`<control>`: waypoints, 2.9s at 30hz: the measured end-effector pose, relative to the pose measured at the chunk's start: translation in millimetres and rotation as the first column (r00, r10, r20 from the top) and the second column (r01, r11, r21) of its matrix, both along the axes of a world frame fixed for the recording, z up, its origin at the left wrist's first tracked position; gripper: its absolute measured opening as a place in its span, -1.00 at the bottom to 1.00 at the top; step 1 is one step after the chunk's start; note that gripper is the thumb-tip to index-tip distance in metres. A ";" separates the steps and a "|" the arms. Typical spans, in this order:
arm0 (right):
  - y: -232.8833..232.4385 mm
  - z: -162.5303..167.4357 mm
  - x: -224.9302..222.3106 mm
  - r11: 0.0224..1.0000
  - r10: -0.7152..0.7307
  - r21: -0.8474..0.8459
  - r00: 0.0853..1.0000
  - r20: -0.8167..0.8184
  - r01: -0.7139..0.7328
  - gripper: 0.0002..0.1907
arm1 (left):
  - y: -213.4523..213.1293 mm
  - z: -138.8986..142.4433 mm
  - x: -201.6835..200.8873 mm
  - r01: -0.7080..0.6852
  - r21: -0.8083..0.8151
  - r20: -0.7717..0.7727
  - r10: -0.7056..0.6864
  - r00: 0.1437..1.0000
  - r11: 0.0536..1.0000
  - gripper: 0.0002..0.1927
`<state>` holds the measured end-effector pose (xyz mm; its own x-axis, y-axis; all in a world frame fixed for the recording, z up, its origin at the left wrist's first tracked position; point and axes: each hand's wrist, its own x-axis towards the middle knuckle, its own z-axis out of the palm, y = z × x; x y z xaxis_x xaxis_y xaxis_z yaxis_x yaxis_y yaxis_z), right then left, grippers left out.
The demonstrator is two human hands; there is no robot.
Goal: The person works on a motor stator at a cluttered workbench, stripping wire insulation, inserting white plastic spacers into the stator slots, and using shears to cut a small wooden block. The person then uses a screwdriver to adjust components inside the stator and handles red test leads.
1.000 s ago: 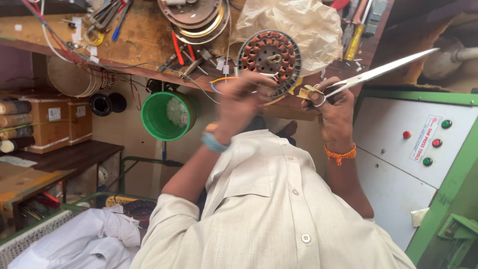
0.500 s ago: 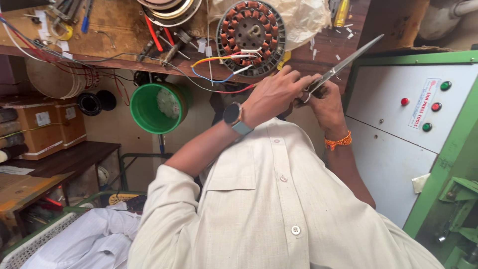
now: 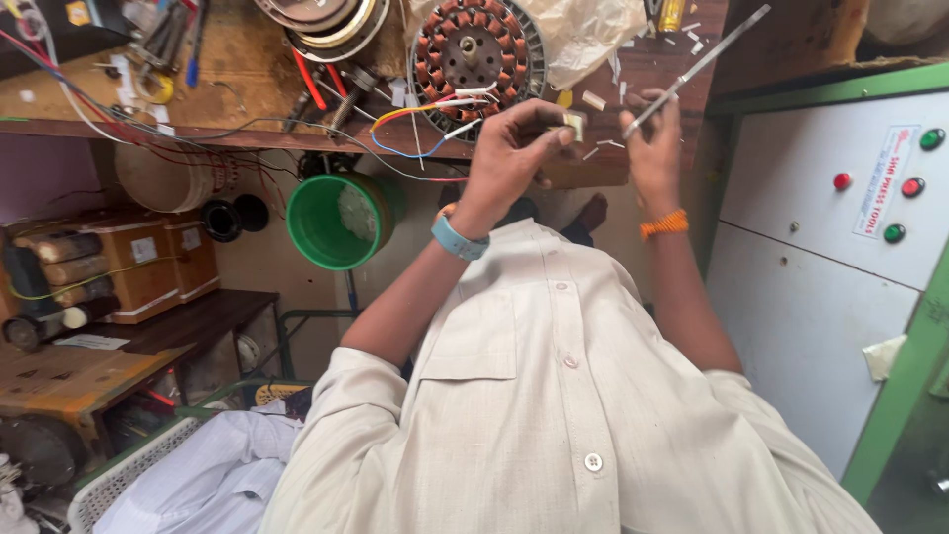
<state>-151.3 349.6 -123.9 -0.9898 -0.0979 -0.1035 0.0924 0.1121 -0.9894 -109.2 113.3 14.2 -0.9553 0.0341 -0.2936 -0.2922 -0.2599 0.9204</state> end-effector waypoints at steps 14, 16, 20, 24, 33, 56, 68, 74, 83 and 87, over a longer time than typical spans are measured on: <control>-24.5 141.2 63.4 0.919 0.297 -0.294 0.951 0.084 -0.261 -0.30 | 36.5 -40.8 -25.0 -0.244 0.340 0.070 0.234 0.970 0.908 -0.87; -35.3 147.7 56.6 0.953 0.074 -0.295 0.997 0.033 -0.061 -0.45 | 51.4 -45.1 -18.8 -0.225 0.493 0.075 0.217 0.973 0.841 -0.86; -43.3 159.9 30.9 0.957 -0.183 -0.240 0.982 -0.053 0.165 -0.73 | 83.8 -37.3 -11.9 -0.291 0.638 0.157 0.249 0.956 0.713 -0.83; -19.7 179.2 19.2 0.988 -0.035 -0.154 0.999 -0.001 0.035 -0.80 | 64.9 -8.0 -11.8 -0.055 0.246 -0.184 0.102 0.978 0.968 -0.71; 17.6 171.0 23.1 0.946 0.309 -0.151 0.938 0.156 -0.286 -0.56 | 40.5 20.2 -25.6 -0.026 -0.319 -0.386 -0.105 0.917 0.947 -0.85; 42.6 85.6 39.1 0.828 0.147 0.408 0.851 0.505 -0.385 -0.44 | -10.7 39.2 2.9 0.048 0.363 0.052 -0.071 0.996 0.930 -0.85; -9.8 104.5 -23.1 0.688 0.374 0.682 0.926 -0.042 -0.247 -0.77 | -19.4 -22.3 62.3 -0.345 0.197 0.115 0.328 0.938 0.918 -0.71; -69.2 156.0 30.8 0.898 0.436 -0.098 0.897 0.077 -0.428 -0.73 | -1.9 -27.3 61.7 -0.316 0.256 0.096 0.301 0.949 0.914 -0.67; -54.8 94.0 28.9 0.901 0.208 0.420 0.958 -0.198 -0.109 -0.79 | -6.2 -34.3 46.7 -0.318 -0.058 0.019 0.319 0.948 0.946 -0.84; -6.4 29.3 46.4 0.765 0.215 0.642 0.961 -0.176 -0.054 -0.79 | -14.7 -25.1 37.0 -0.405 0.052 -0.105 0.408 0.907 0.913 -0.73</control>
<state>-104.9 343.2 -94.6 -0.9737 -0.2250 0.0343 -0.1873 0.7065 -0.6825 -72.2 98.6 -10.9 -0.9145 -0.3576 -0.1893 -0.0518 -0.3605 0.9313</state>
